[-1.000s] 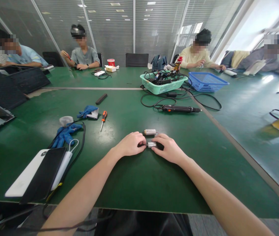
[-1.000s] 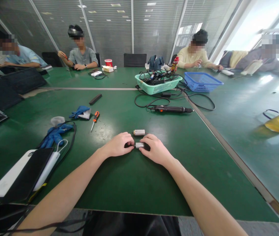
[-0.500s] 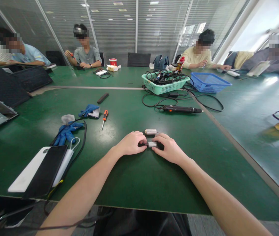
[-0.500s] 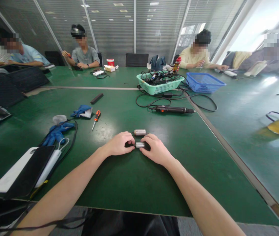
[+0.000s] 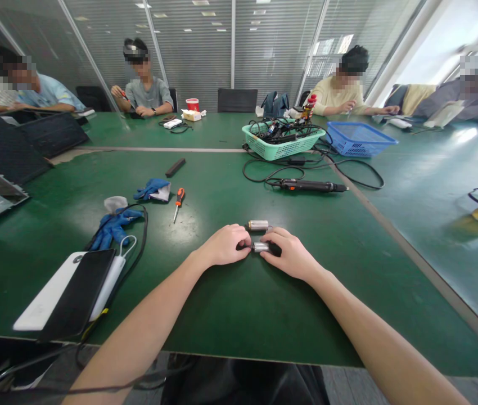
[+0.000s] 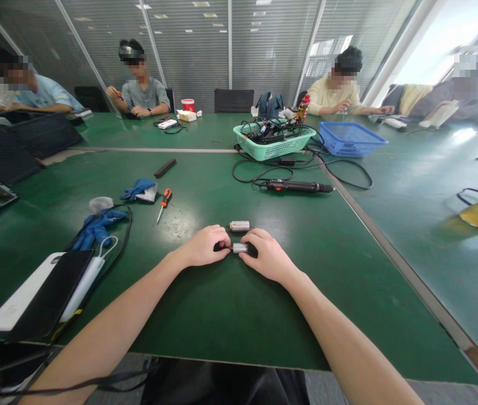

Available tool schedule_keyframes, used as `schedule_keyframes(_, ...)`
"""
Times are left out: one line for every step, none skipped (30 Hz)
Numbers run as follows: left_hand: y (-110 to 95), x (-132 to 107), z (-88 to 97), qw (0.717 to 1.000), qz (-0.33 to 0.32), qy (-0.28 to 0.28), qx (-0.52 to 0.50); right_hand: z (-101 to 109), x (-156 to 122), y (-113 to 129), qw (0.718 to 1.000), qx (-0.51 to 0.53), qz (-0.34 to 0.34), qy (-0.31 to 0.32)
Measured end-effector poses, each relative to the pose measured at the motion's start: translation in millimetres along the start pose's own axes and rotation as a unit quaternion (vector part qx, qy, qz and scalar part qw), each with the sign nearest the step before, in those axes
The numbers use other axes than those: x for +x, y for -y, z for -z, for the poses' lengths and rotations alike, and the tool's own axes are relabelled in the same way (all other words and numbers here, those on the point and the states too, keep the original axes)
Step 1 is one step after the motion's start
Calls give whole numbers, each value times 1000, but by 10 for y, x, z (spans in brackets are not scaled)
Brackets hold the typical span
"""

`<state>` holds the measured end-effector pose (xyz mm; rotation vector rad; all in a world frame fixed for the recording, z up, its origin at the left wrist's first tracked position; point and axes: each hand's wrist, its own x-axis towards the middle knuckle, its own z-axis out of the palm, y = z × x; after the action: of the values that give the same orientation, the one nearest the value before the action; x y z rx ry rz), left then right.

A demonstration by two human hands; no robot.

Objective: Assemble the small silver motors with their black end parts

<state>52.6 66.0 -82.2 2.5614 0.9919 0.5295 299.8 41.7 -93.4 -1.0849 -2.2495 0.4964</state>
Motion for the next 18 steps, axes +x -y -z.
schedule_keyframes(2,1,0,1000,0,0,1,0,-1,1,1000,0,0,0)
schedule_keyframes(3,1,1,1000,-1,1,1,-1,-2,0,1000,1,0,0)
schedule_keyframes(3,2,1,1000,-1,2,1,-3,-3,-3,1000,1,1,0)
schedule_keyframes(3,2,2,1000,-2,3,1,-6,-4,-7,1000,1,1,-2)
schedule_keyframes(3,2,3,1000,-3,3,1,-9,-5,-13,1000,2,2,-3)
schedule_keyframes(4,2,3,1000,-4,2,1,-11,-5,-18,1000,1,4,-3)
schedule_keyframes(5,1,2,1000,-5,0,1,-13,-6,-23,1000,1,5,-3)
schedule_keyframes(7,1,2,1000,-7,-1,1,-13,-6,-26,1000,1,6,-3)
schedule_keyframes(9,0,2,1000,-9,-2,1,-12,-6,-27,1000,0,6,-3)
schedule_keyframes(11,-1,2,1000,-10,-3,2,-10,-5,-27,1000,0,5,-2)
schedule_keyframes(14,-2,3,1000,-11,-2,3,-7,-5,-25,1000,-1,4,-1)
schedule_keyframes(17,-3,6,1000,-11,-2,4,-4,-4,-24,1000,-1,3,0)
schedule_keyframes(20,-4,9,1000,-11,-2,5,-1,-4,-22,1000,-1,2,0)
schedule_keyframes(23,-5,14,1000,-11,-2,6,2,-3,-21,1000,-1,1,1)
schedule_keyframes(27,-6,19,1000,-10,-2,7,4,-3,-21,1000,0,1,1)
schedule_keyframes(30,-6,23,1000,-10,-2,6,6,-3,-22,1000,0,2,-1)
schedule_keyframes(33,-7,27,1000,-10,-1,6,8,-3,-23,1000,0,2,-2)
schedule_keyframes(36,-8,30,1000,-11,-1,5,9,-2,-25,1000,1,2,-3)
